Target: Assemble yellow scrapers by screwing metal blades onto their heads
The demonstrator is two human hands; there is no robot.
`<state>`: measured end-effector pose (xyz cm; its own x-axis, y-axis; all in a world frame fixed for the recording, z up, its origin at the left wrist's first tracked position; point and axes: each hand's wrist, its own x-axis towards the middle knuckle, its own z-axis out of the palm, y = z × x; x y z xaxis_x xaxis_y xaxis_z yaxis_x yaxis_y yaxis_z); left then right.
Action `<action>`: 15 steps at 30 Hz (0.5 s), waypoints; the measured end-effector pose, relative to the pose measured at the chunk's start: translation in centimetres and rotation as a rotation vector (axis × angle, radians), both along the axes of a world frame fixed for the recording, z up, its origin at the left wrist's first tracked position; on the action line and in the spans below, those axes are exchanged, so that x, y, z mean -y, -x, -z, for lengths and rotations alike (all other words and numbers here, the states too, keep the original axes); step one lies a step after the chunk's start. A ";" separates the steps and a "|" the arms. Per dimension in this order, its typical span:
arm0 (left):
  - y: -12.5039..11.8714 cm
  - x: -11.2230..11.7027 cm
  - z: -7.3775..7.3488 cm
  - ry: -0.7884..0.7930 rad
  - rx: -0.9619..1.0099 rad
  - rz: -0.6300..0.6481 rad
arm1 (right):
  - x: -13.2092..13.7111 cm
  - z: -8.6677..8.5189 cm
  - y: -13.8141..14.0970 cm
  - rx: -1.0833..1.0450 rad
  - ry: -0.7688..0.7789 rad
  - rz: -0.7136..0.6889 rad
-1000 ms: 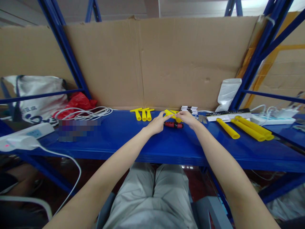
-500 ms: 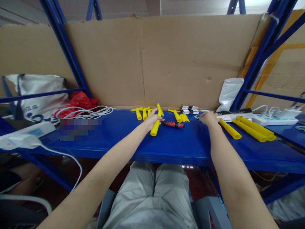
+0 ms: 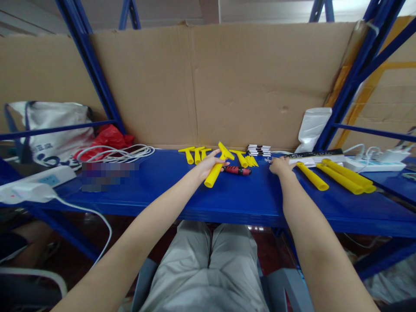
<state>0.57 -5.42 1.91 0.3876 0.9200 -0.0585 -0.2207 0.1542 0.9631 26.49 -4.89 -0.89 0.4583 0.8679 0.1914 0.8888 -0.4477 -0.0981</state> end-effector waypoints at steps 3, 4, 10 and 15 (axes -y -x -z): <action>-0.1 0.0 0.0 -0.015 0.033 0.029 | -0.1 -0.1 0.3 0.005 0.022 -0.003; -0.1 0.0 0.1 -0.016 0.038 0.035 | -0.1 -0.1 0.3 0.005 0.025 -0.006; -0.2 -0.1 0.3 -0.017 0.013 0.035 | -0.2 -0.1 0.6 0.038 0.025 -0.022; -0.3 0.0 0.6 -0.052 -0.026 0.051 | -0.2 -0.2 1.2 0.102 -0.001 -0.067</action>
